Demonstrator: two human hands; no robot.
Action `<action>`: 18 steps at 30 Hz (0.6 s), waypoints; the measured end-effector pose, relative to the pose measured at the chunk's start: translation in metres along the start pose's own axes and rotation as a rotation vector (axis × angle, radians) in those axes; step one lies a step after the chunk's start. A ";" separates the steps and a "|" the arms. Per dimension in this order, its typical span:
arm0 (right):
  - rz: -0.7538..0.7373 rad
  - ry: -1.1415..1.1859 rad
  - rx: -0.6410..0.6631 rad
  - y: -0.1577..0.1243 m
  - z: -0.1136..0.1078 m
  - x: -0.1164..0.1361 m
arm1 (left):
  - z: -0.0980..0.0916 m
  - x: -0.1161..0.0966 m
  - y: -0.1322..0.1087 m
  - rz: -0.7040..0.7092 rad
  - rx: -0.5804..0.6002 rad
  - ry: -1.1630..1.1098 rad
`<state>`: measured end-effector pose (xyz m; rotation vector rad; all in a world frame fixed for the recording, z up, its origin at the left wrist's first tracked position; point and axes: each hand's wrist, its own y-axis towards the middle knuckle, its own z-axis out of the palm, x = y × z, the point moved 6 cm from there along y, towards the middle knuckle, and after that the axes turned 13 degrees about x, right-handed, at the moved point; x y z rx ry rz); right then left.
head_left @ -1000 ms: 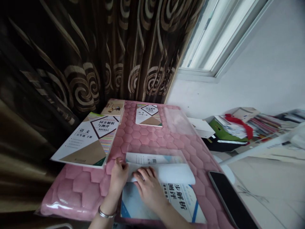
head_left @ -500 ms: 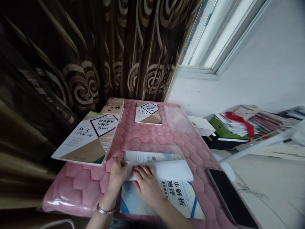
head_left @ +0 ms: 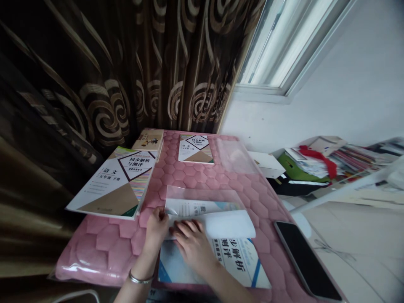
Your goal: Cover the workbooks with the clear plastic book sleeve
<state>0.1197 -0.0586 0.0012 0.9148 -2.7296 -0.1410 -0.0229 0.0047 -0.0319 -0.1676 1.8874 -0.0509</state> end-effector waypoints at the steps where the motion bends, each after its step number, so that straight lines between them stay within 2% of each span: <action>1: 0.002 -0.006 -0.002 0.000 0.001 0.000 | 0.000 0.000 0.000 0.002 -0.002 -0.001; 11: -0.005 0.027 0.000 -0.005 0.006 0.001 | 0.008 -0.014 -0.010 -0.007 -0.042 0.131; 18: -0.001 0.026 -0.036 -0.006 0.007 0.000 | 0.011 -0.019 -0.015 0.065 -0.095 0.184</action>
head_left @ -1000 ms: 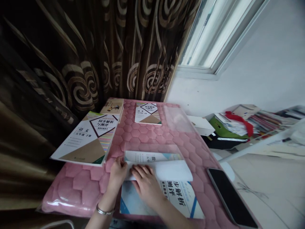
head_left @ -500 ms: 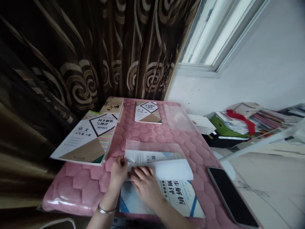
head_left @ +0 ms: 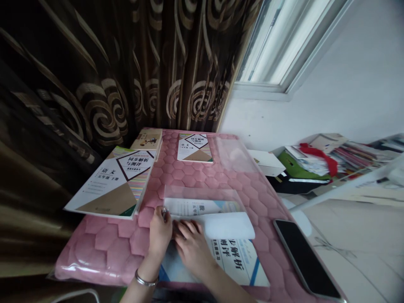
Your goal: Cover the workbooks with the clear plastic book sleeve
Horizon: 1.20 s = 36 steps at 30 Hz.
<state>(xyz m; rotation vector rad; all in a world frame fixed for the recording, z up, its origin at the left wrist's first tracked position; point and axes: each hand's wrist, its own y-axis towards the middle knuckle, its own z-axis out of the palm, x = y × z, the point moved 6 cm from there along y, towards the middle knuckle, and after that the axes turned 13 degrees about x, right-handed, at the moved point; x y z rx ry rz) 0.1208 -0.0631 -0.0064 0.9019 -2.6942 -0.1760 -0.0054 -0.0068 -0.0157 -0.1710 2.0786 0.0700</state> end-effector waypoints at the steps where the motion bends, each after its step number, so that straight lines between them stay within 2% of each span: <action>1: 0.001 -0.001 -0.004 0.000 0.000 0.000 | 0.000 0.000 0.000 0.007 -0.001 -0.002; 5: 0.000 0.003 0.000 -0.001 0.000 0.000 | 0.001 0.003 0.001 0.001 0.015 -0.006; 13: -0.005 0.002 0.023 -0.003 0.004 0.000 | 0.005 0.003 0.000 -0.125 0.050 0.046; 22: -0.005 -0.007 0.051 -0.001 0.005 0.000 | 0.007 -0.002 -0.005 -0.079 0.015 0.142; 31: 0.003 0.009 0.077 -0.003 0.009 -0.002 | 0.006 0.003 0.001 -0.148 0.037 0.087; 36: -0.003 0.031 0.020 -0.004 0.004 0.000 | 0.006 0.005 0.001 -0.124 0.010 0.010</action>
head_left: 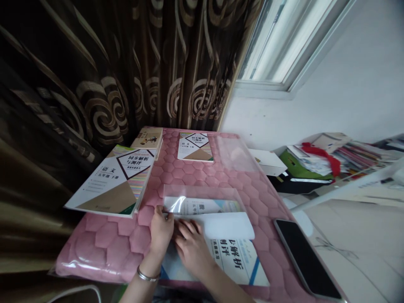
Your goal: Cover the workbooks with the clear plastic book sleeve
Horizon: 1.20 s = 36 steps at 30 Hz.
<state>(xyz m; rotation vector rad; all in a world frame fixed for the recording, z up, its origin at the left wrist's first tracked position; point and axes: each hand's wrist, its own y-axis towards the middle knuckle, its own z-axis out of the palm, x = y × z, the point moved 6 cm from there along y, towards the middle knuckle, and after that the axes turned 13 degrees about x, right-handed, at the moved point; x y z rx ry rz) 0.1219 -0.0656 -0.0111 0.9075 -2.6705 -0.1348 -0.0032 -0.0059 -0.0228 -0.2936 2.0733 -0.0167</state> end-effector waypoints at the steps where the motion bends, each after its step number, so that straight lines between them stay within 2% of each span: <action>1: -0.004 0.004 -0.009 0.000 -0.001 0.000 | 0.000 0.000 0.000 0.015 -0.001 -0.029; 6: -0.012 0.016 -0.015 0.000 -0.002 0.001 | 0.000 0.004 0.003 0.066 0.004 -0.162; 17: -0.007 -0.003 0.022 0.000 0.000 0.001 | 0.000 0.000 0.000 0.100 -0.018 -0.097; 25: 0.039 -0.038 -0.084 0.002 -0.006 0.000 | -0.001 0.003 -0.001 0.134 0.009 -0.100; 30: 0.096 -0.054 -0.067 0.007 -0.010 -0.003 | -0.004 0.005 -0.001 0.142 0.001 -0.153; 36: 0.056 -0.031 -0.057 0.012 -0.016 -0.003 | -0.005 0.005 -0.003 0.132 0.007 -0.180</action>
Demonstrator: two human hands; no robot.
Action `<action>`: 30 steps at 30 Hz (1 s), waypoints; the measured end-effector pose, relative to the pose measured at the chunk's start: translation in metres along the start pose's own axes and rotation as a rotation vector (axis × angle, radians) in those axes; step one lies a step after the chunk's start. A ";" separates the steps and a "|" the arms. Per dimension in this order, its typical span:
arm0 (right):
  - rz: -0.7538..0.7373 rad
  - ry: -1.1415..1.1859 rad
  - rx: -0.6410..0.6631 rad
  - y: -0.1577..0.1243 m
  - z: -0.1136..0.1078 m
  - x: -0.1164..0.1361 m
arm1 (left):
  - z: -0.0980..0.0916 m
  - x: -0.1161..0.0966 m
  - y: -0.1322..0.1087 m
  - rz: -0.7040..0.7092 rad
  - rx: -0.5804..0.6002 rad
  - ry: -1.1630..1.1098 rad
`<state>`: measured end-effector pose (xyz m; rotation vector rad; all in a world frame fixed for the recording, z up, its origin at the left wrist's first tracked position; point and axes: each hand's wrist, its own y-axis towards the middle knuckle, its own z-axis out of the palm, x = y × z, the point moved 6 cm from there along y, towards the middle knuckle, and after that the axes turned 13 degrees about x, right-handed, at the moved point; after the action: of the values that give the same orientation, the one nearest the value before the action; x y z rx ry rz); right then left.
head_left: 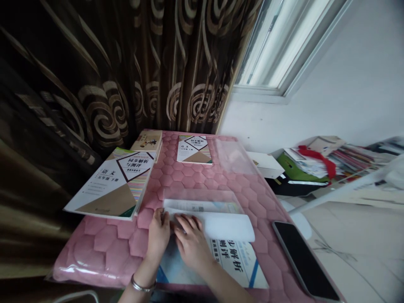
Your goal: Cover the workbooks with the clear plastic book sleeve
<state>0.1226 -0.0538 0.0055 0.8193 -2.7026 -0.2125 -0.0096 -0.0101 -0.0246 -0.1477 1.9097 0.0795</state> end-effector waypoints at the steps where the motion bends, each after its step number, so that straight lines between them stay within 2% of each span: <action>1: -0.012 0.004 -0.004 0.001 -0.002 0.001 | 0.000 0.000 0.000 0.005 -0.004 0.002; 5: -0.034 0.004 -0.047 0.000 -0.018 -0.003 | 0.000 0.000 -0.001 0.039 -0.002 0.027; 7: 0.021 -0.017 -0.123 -0.008 -0.032 -0.015 | -0.001 -0.001 -0.002 0.053 -0.025 0.058; 9: 0.154 -0.055 -0.224 -0.025 -0.047 -0.036 | -0.002 -0.002 -0.002 0.060 -0.054 0.091; 11: 0.352 -0.086 -0.322 -0.047 -0.060 -0.065 | -0.001 -0.003 -0.003 0.069 -0.062 0.111; 15: 0.709 -0.003 -0.430 -0.092 -0.066 -0.126 | -0.001 -0.003 -0.002 0.083 -0.059 0.121; 18: 0.828 0.253 -0.404 -0.108 -0.053 -0.161 | -0.002 -0.002 -0.001 0.080 -0.054 0.126; 21: 0.924 0.472 -0.302 -0.113 -0.037 -0.180 | -0.002 -0.001 0.000 0.064 -0.045 0.144; 25: 0.956 0.543 -0.242 -0.112 -0.032 -0.183 | -0.002 -0.001 0.001 0.055 -0.037 0.164; 28: 0.922 0.515 -0.236 -0.108 -0.035 -0.180 | -0.002 -0.002 0.001 0.060 -0.035 0.181; 30: 0.954 0.481 -0.216 -0.106 -0.036 -0.182 | -0.002 -0.001 0.001 0.062 -0.030 0.192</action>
<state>0.3331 -0.0413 -0.0297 -0.4585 -2.2489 -0.0626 -0.0110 -0.0095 -0.0233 -0.1195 2.1058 0.1405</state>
